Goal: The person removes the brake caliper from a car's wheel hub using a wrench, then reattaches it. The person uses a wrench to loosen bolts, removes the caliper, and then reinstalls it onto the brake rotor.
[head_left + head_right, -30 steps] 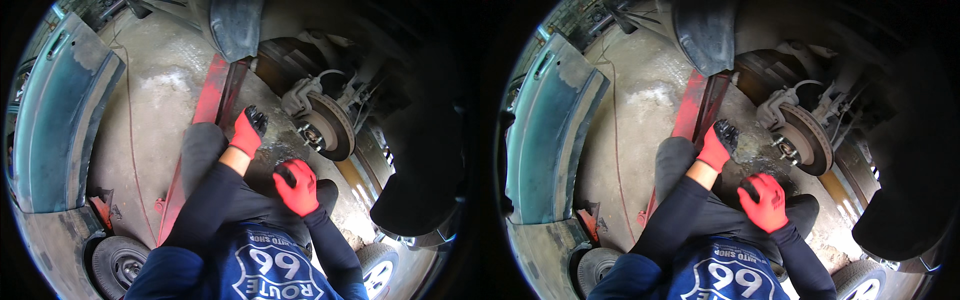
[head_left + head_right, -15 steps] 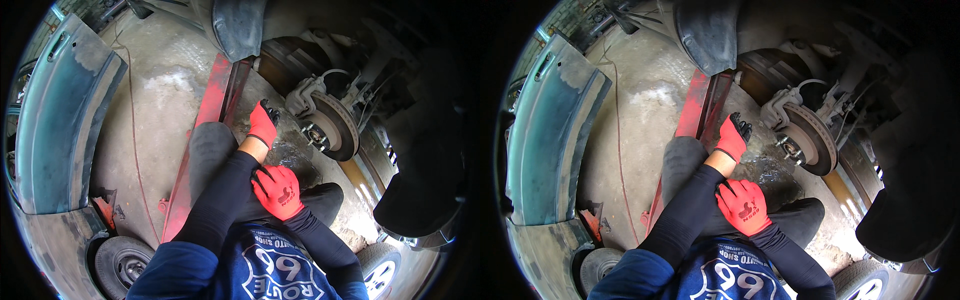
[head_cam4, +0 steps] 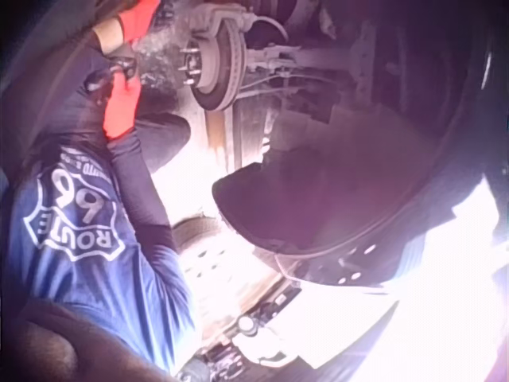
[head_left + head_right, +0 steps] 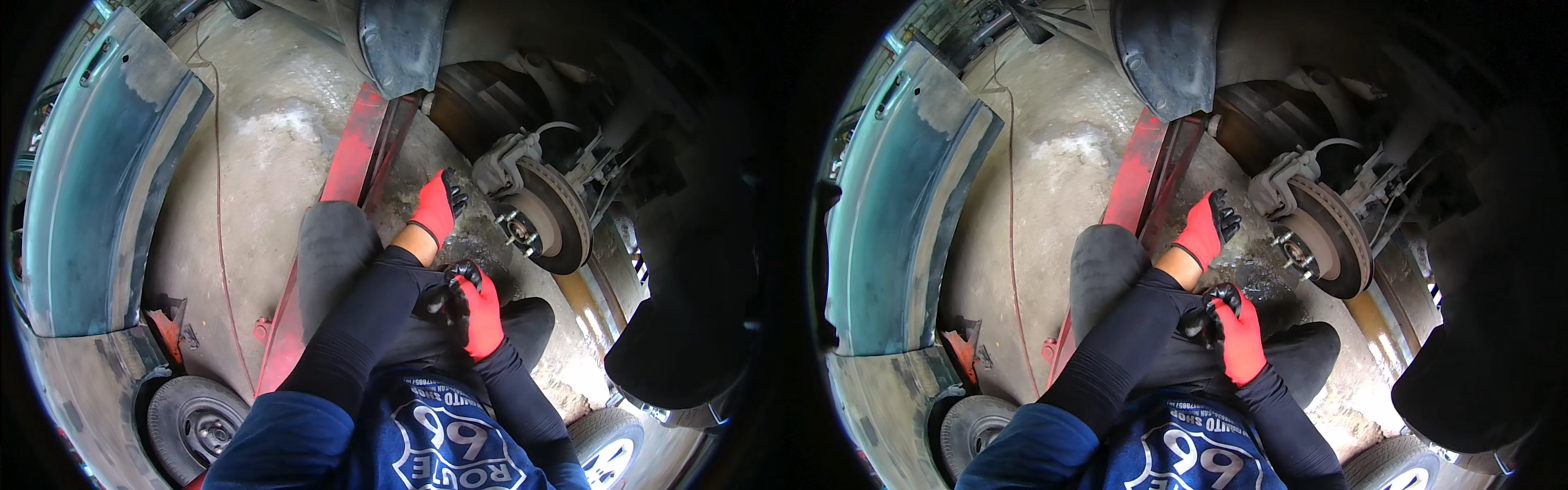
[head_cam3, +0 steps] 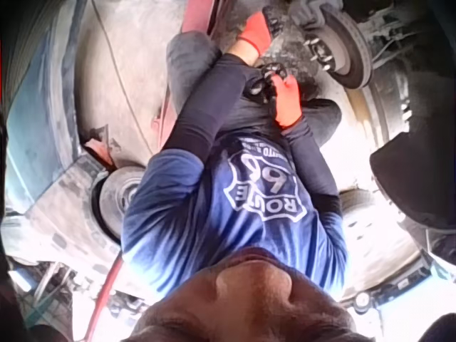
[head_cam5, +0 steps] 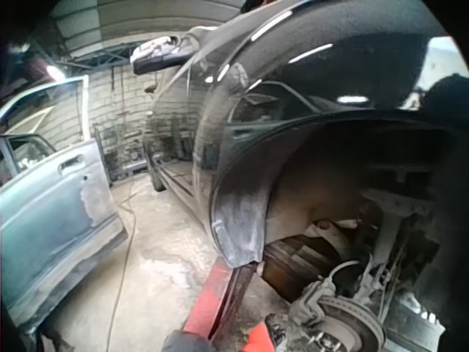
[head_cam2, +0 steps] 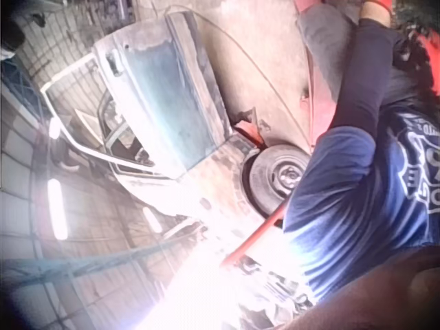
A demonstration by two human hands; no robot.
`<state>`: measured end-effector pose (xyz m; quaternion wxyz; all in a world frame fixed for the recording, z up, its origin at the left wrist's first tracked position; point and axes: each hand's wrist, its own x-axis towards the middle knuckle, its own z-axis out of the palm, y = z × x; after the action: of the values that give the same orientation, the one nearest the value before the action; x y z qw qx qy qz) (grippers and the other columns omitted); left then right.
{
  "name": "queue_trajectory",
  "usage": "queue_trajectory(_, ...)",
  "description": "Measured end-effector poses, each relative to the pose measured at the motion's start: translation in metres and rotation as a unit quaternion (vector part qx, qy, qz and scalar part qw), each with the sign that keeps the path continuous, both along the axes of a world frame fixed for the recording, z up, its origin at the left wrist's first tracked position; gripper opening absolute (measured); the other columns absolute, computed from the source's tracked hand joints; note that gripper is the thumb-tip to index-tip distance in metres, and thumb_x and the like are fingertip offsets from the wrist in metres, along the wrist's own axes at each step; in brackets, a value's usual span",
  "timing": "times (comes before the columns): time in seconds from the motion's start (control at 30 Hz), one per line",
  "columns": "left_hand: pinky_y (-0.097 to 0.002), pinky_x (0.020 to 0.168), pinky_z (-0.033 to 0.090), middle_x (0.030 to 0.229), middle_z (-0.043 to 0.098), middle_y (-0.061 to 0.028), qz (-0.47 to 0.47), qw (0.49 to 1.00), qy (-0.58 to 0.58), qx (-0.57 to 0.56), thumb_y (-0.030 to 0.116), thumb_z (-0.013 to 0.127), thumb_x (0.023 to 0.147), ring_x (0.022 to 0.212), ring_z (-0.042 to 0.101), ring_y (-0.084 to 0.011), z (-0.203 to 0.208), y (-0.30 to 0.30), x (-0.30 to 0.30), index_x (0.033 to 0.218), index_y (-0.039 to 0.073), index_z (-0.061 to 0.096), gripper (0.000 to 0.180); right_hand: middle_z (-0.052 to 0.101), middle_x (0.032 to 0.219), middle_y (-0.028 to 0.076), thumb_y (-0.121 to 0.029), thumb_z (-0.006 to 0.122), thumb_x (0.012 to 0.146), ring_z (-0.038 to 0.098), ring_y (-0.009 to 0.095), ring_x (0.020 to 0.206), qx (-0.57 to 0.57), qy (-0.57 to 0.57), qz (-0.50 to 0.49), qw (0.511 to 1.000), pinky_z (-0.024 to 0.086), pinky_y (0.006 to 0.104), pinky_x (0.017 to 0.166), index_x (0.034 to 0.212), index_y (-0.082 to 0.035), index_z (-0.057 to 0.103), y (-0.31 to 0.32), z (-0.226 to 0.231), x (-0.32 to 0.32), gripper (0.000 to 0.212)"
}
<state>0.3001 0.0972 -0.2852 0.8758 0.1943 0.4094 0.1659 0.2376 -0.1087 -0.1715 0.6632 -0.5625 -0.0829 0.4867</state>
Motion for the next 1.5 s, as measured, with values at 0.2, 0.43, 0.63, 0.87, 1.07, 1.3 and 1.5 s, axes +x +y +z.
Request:
queue_trajectory(0.2, -0.0432, 0.079, 0.054, 0.08, 0.067, -0.0111, -0.138, 0.977, 0.072, 0.144, 0.047, 0.062, 0.09, 0.082, 0.067, -0.0362, -0.011, -0.021, 0.003, 0.114, 0.008, 0.062, 0.046, 0.06, 0.081, 0.002, -0.012, 0.061, 0.095, 0.057, 0.01, 0.063, 0.058, 0.151, 0.234, 0.959, 0.043, 0.0237, 0.054, 0.124, -0.003, 0.06, 0.009, 0.018, 0.058, 0.03)
queue_trajectory(0.43, -0.043, 0.081, 0.053, 0.108, 0.068, -0.0187, -0.441, 0.465, 0.333, 0.692, 0.044, 0.068, 0.081, 0.102, 0.067, -0.0343, -0.01, -0.027, -0.038, 0.11, 0.008, 0.066, 0.046, 0.06, 0.08, 0.002, -0.016, 0.062, 0.093, 0.057, 0.011, 0.063, -0.01, 0.037, 0.097, 0.995, 0.047, 0.0254, 0.056, 0.111, -0.005, 0.066, 0.044, -0.081, 0.091, 0.021)
queue_trajectory(0.63, -0.0443, 0.08, 0.054, 0.104, 0.067, -0.0165, -0.452, 0.455, 0.341, 0.688, 0.035, 0.07, 0.081, 0.098, 0.067, -0.0331, -0.016, -0.032, -0.057, 0.111, 0.01, 0.065, 0.04, 0.064, 0.092, 0.006, -0.02, 0.064, 0.096, 0.058, 0.015, 0.062, 0.066, 0.088, 0.005, 0.994, 0.049, 0.0297, 0.056, 0.121, -0.005, 0.061, 0.022, -0.11, 0.071, 0.03)
queue_trajectory(0.87, -0.0432, 0.078, 0.055, 0.096, 0.066, -0.0116, -0.109, 0.993, 0.004, -0.034, 0.024, 0.054, 0.094, 0.086, 0.065, -0.0287, -0.023, -0.022, -0.061, 0.107, 0.01, 0.061, 0.02, 0.065, 0.095, 0.004, -0.009, 0.073, 0.089, 0.062, 0.011, 0.074, 0.035, -0.028, 0.306, 0.951, 0.05, 0.0252, 0.067, 0.119, 0.0, 0.064, 0.012, -0.062, 0.046, 0.033)
queue_trajectory(1.07, -0.0553, 0.093, 0.049, 0.119, 0.061, -0.0157, 0.0, 0.97, -0.228, -0.084, 0.032, 0.056, 0.094, 0.107, 0.059, -0.0382, -0.076, 0.018, -0.096, 0.115, 0.007, 0.061, 0.033, 0.067, 0.084, 0.006, -0.011, 0.066, 0.095, 0.063, 0.011, 0.076, 0.079, -0.107, 0.168, 0.977, 0.049, 0.0244, 0.068, 0.106, 0.0, 0.068, 0.02, -0.092, 0.03, 0.016)
queue_trajectory(1.3, -0.0486, 0.073, 0.049, 0.102, 0.061, -0.0086, -0.302, 0.421, 0.323, 0.792, 0.037, 0.073, 0.075, 0.096, 0.061, -0.0315, -0.055, -0.04, -0.091, 0.098, 0.013, 0.063, 0.034, 0.066, 0.09, 0.008, -0.013, 0.057, 0.098, 0.063, 0.016, 0.074, 0.05, 0.154, 0.25, 0.955, 0.051, 0.0295, 0.062, 0.119, -0.001, 0.062, 0.023, -0.033, 0.061, 0.025)
queue_trajectory(1.5, -0.0454, 0.082, 0.046, 0.106, 0.063, -0.0086, -0.393, 0.36, 0.403, 0.744, 0.046, 0.074, 0.072, 0.103, 0.059, -0.032, 0.028, -0.051, -0.085, 0.108, 0.016, 0.067, 0.047, 0.065, 0.089, 0.003, -0.011, 0.066, 0.093, 0.062, 0.011, 0.071, 0.017, -0.069, 0.149, 0.986, 0.052, 0.0269, 0.066, 0.113, -0.004, 0.066, 0.021, -0.086, 0.08, 0.022)
